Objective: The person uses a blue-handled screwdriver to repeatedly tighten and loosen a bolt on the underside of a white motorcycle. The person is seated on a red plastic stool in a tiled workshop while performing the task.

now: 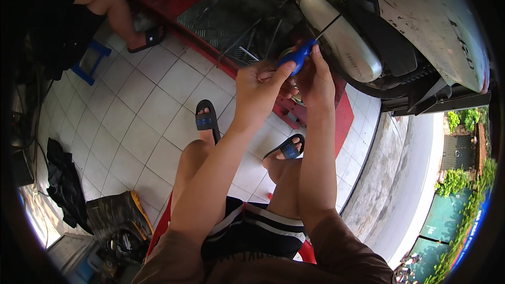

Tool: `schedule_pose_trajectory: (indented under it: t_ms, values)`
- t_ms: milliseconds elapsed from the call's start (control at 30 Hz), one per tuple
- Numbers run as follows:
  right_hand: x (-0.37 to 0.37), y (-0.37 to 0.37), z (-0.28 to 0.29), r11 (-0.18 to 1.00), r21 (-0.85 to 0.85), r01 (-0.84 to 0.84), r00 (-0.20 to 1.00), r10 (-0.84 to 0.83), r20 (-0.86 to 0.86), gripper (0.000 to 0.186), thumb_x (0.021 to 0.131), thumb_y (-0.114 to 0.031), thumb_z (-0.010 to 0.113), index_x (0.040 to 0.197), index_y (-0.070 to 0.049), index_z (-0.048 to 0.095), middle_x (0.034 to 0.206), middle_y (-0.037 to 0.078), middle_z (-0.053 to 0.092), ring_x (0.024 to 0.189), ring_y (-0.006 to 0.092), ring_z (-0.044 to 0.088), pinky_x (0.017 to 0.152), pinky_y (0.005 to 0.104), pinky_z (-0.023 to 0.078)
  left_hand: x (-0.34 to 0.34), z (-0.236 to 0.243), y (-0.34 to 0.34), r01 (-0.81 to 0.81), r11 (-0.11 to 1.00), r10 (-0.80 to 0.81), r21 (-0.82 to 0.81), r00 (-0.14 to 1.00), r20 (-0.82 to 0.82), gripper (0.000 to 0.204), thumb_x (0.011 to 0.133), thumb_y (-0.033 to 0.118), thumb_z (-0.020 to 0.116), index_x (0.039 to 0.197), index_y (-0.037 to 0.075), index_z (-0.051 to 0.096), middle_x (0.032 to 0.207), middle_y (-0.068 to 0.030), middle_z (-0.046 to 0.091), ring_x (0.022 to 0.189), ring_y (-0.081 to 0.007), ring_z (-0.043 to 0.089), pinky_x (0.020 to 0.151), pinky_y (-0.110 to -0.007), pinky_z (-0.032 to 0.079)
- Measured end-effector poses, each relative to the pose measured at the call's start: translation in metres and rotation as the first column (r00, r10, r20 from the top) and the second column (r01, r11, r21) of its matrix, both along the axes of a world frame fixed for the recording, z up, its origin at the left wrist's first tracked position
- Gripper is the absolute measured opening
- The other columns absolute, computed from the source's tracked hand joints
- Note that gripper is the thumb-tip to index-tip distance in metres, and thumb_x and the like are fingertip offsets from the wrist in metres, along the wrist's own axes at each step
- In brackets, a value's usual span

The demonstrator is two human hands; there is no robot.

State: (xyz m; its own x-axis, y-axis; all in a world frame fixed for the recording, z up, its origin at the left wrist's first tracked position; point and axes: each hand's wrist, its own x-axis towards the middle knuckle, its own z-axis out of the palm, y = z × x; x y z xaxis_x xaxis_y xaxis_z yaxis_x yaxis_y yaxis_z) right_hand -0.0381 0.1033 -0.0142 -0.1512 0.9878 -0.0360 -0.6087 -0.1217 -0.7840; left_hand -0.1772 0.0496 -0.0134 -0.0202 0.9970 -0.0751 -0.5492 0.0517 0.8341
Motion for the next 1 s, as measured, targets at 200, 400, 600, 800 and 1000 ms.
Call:
schedule_pose_trajectory:
  t_ms: [200, 400, 600, 800, 1000]
  values:
    - [0.007, 0.004, -0.011, 0.999, 0.006, -0.036, 0.996, 0.035, 0.076, 0.030, 0.093, -0.027, 0.064, 0.103, 0.001, 0.062, 0.091, 0.007, 0.064, 0.080, 0.0172, 0.061, 0.077, 0.0315, 0.048, 0.003, -0.001, 0.001, -0.248, 0.684, 0.688, 0.687, 0.534, -0.492, 0.028, 0.071, -0.008, 0.072, 0.095, 0.007, 0.071, 0.098, -0.0099, 0.065, 0.076, -0.0212, 0.067, 0.062, -0.027, 0.053]
    - [0.005, 0.003, 0.005, 0.993, -0.003, 0.121, 0.992, -0.121, 0.038, 0.030, 0.094, -0.024, 0.062, 0.105, 0.003, 0.061, 0.092, 0.008, 0.063, 0.088, 0.0166, 0.059, 0.081, 0.0309, 0.046, 0.018, -0.002, 0.001, -0.167, 0.720, 0.577, 0.673, 0.683, -0.448, 0.037, 0.074, -0.007, 0.070, 0.109, 0.004, 0.065, 0.100, -0.0109, 0.059, 0.078, -0.0202, 0.066, 0.064, -0.028, 0.054]
    - [0.010, -0.007, 0.002, 0.996, -0.042, 0.077, 0.992, -0.072, 0.103, 0.025, 0.092, -0.017, 0.061, 0.105, 0.004, 0.060, 0.092, 0.007, 0.063, 0.085, 0.0163, 0.059, 0.080, 0.0289, 0.046, 0.017, -0.006, -0.003, -0.031, 0.938, 0.182, 0.346, 0.893, -0.412, 0.029, 0.091, 0.014, 0.065, 0.111, -0.005, 0.057, 0.066, -0.0076, 0.063, 0.056, -0.0072, 0.060, 0.052, -0.020, 0.046]
    - [0.009, -0.015, -0.005, 0.996, -0.045, 0.071, 0.968, -0.058, 0.242, 0.023, 0.091, -0.015, 0.061, 0.104, 0.004, 0.062, 0.088, 0.006, 0.062, 0.078, 0.0127, 0.058, 0.071, 0.0259, 0.048, 0.012, -0.014, -0.005, 0.102, 0.968, 0.050, 0.230, 0.820, -0.571, 0.023, 0.091, 0.013, 0.064, 0.101, -0.006, 0.057, 0.062, -0.0070, 0.061, 0.053, -0.0076, 0.058, 0.049, -0.023, 0.044]
    - [0.010, -0.020, -0.004, 0.993, -0.037, 0.115, 0.945, -0.098, 0.313, 0.023, 0.091, -0.013, 0.061, 0.104, 0.006, 0.062, 0.088, 0.007, 0.063, 0.078, 0.0127, 0.059, 0.070, 0.0253, 0.049, 0.014, -0.020, -0.005, 0.114, 0.957, 0.056, 0.266, 0.829, -0.557, 0.022, 0.089, 0.012, 0.064, 0.100, -0.006, 0.056, 0.060, -0.0066, 0.058, 0.049, -0.0092, 0.056, 0.046, -0.023, 0.041]
